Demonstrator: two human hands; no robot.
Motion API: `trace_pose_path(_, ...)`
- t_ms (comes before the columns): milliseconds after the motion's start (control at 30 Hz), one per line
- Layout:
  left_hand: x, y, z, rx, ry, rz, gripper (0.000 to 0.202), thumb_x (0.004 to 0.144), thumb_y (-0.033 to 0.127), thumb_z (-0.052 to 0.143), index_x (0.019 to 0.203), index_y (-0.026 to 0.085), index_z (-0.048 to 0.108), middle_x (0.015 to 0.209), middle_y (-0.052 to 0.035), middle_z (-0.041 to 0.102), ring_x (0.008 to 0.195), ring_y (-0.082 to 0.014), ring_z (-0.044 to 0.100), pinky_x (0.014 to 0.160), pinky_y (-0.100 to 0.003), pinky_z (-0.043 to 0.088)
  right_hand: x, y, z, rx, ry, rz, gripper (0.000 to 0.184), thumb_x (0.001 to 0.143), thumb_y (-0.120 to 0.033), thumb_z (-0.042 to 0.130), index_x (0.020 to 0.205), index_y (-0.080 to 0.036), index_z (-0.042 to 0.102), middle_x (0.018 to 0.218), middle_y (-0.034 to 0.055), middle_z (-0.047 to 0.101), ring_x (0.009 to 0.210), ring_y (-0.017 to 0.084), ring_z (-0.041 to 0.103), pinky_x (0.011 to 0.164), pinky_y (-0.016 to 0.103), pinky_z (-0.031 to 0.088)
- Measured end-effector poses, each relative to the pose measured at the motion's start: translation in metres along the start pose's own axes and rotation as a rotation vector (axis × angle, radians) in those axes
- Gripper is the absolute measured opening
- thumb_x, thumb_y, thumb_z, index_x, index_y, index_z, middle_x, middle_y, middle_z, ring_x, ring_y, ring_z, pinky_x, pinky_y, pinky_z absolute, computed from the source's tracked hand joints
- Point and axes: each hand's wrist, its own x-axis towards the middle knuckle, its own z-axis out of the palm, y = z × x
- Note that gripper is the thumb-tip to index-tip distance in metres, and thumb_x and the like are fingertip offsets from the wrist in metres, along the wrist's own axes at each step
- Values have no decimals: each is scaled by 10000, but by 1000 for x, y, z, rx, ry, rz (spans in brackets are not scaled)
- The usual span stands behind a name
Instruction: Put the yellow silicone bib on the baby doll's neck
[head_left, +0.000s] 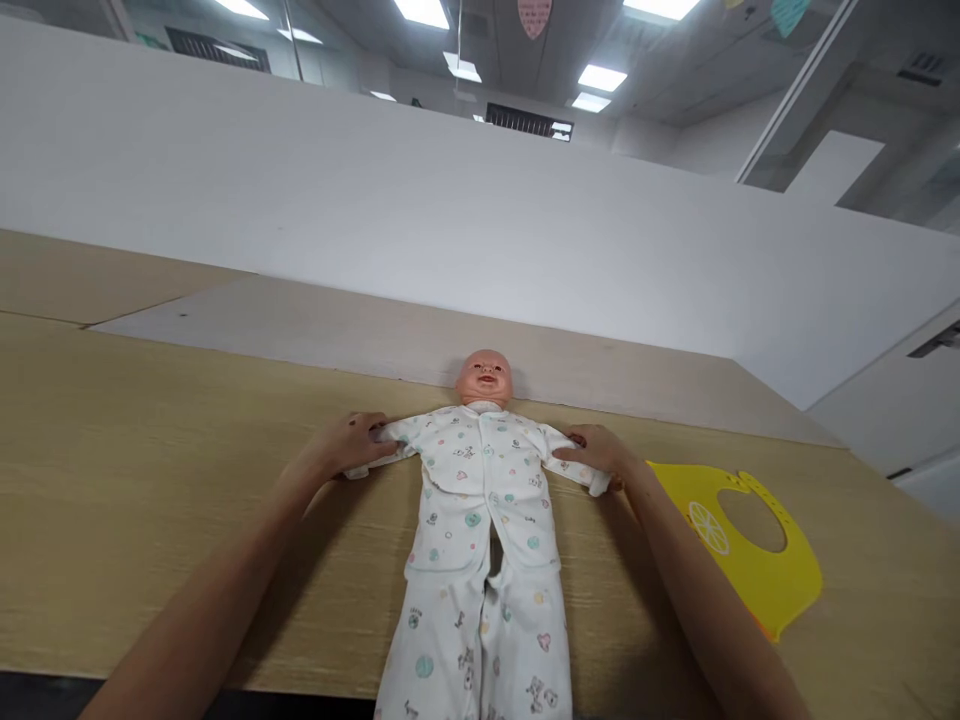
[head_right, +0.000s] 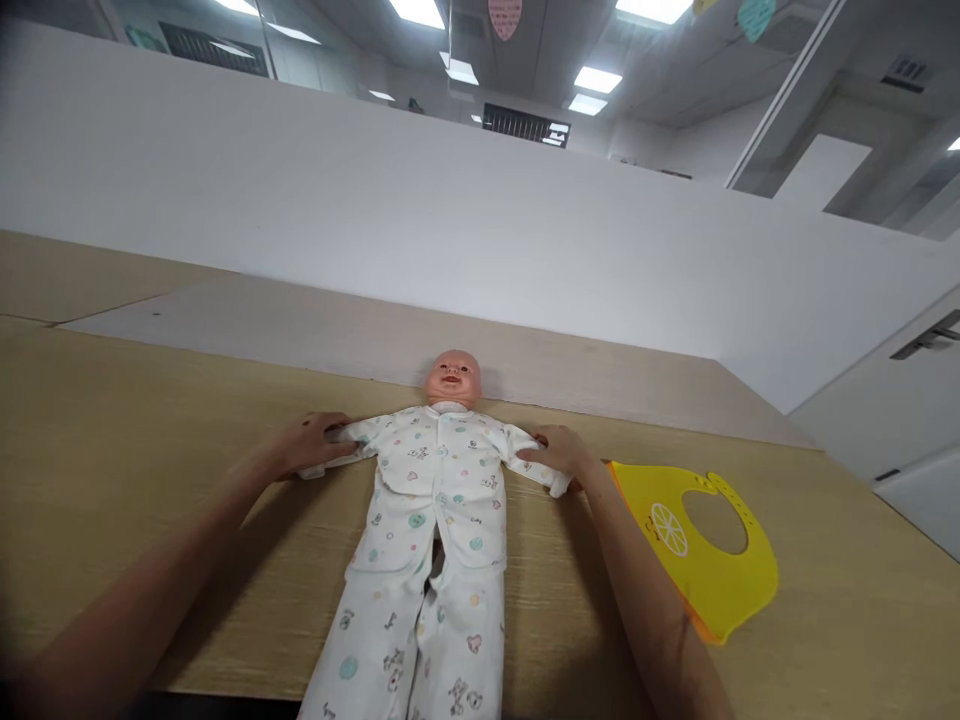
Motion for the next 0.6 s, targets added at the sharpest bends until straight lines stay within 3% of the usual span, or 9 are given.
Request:
trace_pose_path(100, -5, 6, -1, 39, -82, 72, 569, 803, 645, 402, 1012, 213, 706, 1083, -127, 688, 1023, -330, 600, 856, -386, 432, 1, 0, 0, -5, -79, -19, 467, 742, -649, 562, 752, -192, 655, 697, 13, 619, 602, 129, 487, 542, 241, 279)
trace_pose_path(233, -19, 22, -2, 68, 135, 136, 496, 891, 523, 305, 955, 195, 671, 1039, -113, 693, 998, -275, 600, 789, -329, 420, -1, -4, -2, -16, -94, -12, 437, 754, -623, 564, 809, -200, 659, 754, 23, 640, 648, 145, 518, 572, 241, 303)
trace_pose_path(333, -43, 37, -3, 154, 314, 82, 449, 897, 484, 326, 685, 192, 593, 774, -100, 674, 753, -241, 606, 639, -316, 379, -14, -21, -6, -16, 116, 30, 344, 770, -524, 588, 831, -190, 646, 839, 50, 669, 731, 172, 559, 626, 255, 342)
trace_pose_path(400, -62, 45, 0, 93, 340, 15, 489, 889, 511, 347, 556, 200, 523, 626, -79, 621, 642, -221, 575, 604, -312, 361, -30, -37, -4, 29, 278, 57, 348, 820, -508, 527, 772, -177, 619, 795, 60, 662, 715, 178, 556, 637, 273, 354)
trace_pose_path(467, -78, 50, 10, -131, 205, -13, 538, 876, 554, 371, 491, 204, 507, 549, -65, 589, 620, -216, 571, 627, -312, 392, -47, -54, 4, 174, 237, 65, 485, 866, -579, 422, 655, -173, 581, 659, 55, 622, 626, 170, 535, 604, 285, 357)
trace_pose_path(533, -86, 53, 24, -496, -4, -71, 504, 825, 591, 463, 516, 206, 562, 571, -60, 617, 639, -226, 595, 655, -320, 440, -60, -66, 16, 426, 13, 62, 581, 850, -664, 403, 594, -173, 577, 605, 54, 607, 599, 175, 554, 597, 291, 403)
trace_pose_path(600, -86, 58, 38, -930, -152, -186, 381, 743, 565, 600, 657, 197, 645, 719, -67, 691, 723, -243, 638, 698, -328, 487, -67, -72, 30, 725, -158, 112, 577, 808, -702, 459, 647, -175, 629, 689, 63, 655, 669, 192, 609, 654, 301, 475)
